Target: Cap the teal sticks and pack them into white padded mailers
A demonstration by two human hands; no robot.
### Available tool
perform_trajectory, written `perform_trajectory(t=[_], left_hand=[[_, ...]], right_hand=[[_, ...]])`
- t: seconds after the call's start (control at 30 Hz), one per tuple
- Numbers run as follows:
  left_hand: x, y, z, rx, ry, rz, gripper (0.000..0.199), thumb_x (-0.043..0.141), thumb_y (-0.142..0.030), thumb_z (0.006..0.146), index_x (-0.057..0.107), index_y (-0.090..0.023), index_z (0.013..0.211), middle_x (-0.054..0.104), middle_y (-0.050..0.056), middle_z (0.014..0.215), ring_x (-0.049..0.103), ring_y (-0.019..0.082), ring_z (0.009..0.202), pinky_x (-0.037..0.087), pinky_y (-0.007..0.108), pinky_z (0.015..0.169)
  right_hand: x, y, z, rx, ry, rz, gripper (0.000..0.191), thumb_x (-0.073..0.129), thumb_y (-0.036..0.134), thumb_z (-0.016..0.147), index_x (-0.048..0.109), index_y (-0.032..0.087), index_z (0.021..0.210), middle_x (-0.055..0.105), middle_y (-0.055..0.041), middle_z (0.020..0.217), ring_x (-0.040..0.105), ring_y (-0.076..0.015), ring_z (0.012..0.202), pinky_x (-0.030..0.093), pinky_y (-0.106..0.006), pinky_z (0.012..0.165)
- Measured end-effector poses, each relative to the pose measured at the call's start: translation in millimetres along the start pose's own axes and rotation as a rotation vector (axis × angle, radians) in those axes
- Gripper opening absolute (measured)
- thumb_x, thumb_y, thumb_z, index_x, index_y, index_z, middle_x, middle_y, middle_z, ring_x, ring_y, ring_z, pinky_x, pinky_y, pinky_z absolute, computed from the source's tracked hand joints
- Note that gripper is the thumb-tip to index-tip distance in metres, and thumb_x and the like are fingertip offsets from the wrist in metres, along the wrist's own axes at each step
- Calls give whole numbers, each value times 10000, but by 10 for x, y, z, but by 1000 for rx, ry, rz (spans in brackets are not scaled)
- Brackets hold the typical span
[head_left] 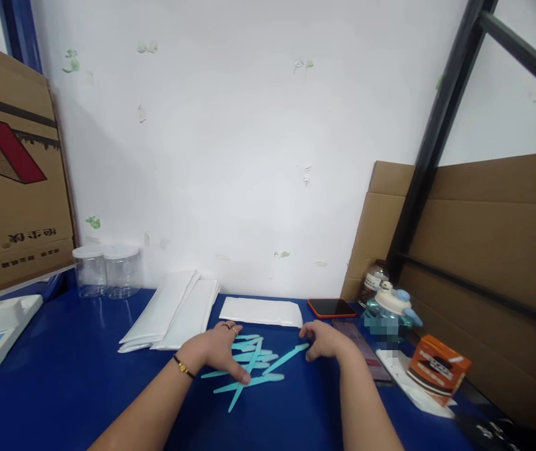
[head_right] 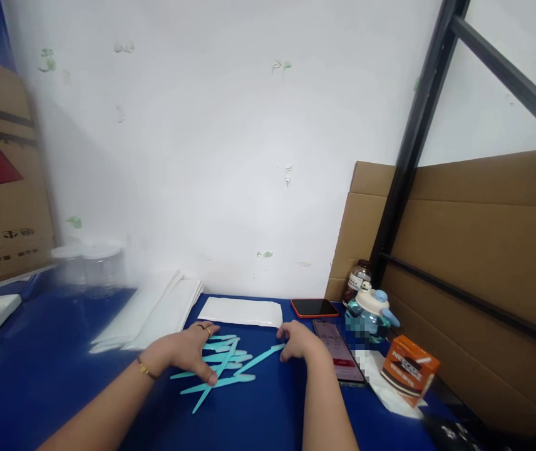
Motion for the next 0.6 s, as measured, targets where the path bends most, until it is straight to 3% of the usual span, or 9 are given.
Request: perform_trajectory(t=[0.1,0.2,0.37,0.47,0.6], left_hand=[[84,-160,-54,-13,-9,95,1085,779,-528,297,451,-169,1267,400,187,1313,310,411,1230,360,487,942],[171,-302,-29,53,10,53,830,739,-462,454,490,-196,1199,469,134,1199,438,327,1116,431,403,867],[248,-491,6,223,31,-10,514,608,-299,656,522,-246,1160,501,60,1122,493,225,1021,411,317,886],[271,-587,-4,300,29,-19,450,547,-242,706,529,-273,1155,496,45,1091,477,202,1022,399,293,899],[295,-640,-15,333,38,-13,420,525,-225,723,539,-283,1139,484,43,1083,444,203,1053,385,287,916]], right_hand=[[184,119,-55,-11,119,-15,257,669,51,420,677,199,630,568,38,571,477,-103,486,345,-209,460],[381,346,-78,-76,214,23,181,651,63,454,670,195,577,578,39,509,488,-102,465,344,-201,450],[537,606,-103,-140,261,-21,188,633,67,450,678,193,582,598,38,523,486,-102,469,336,-194,433],[424,574,-148,-154,250,-40,173,629,62,452,669,187,565,584,42,511,475,-99,467,329,-192,430],[56,308,-299,-126,232,116,134,626,79,487,652,173,579,583,36,513,483,-98,476,341,-190,452]])
Point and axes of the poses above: each hand's wrist, its own z-axis towards the middle knuckle, its own x-axis out of the palm, y = z × x, the point moved 10 cm from there along z, towards the middle knuckle
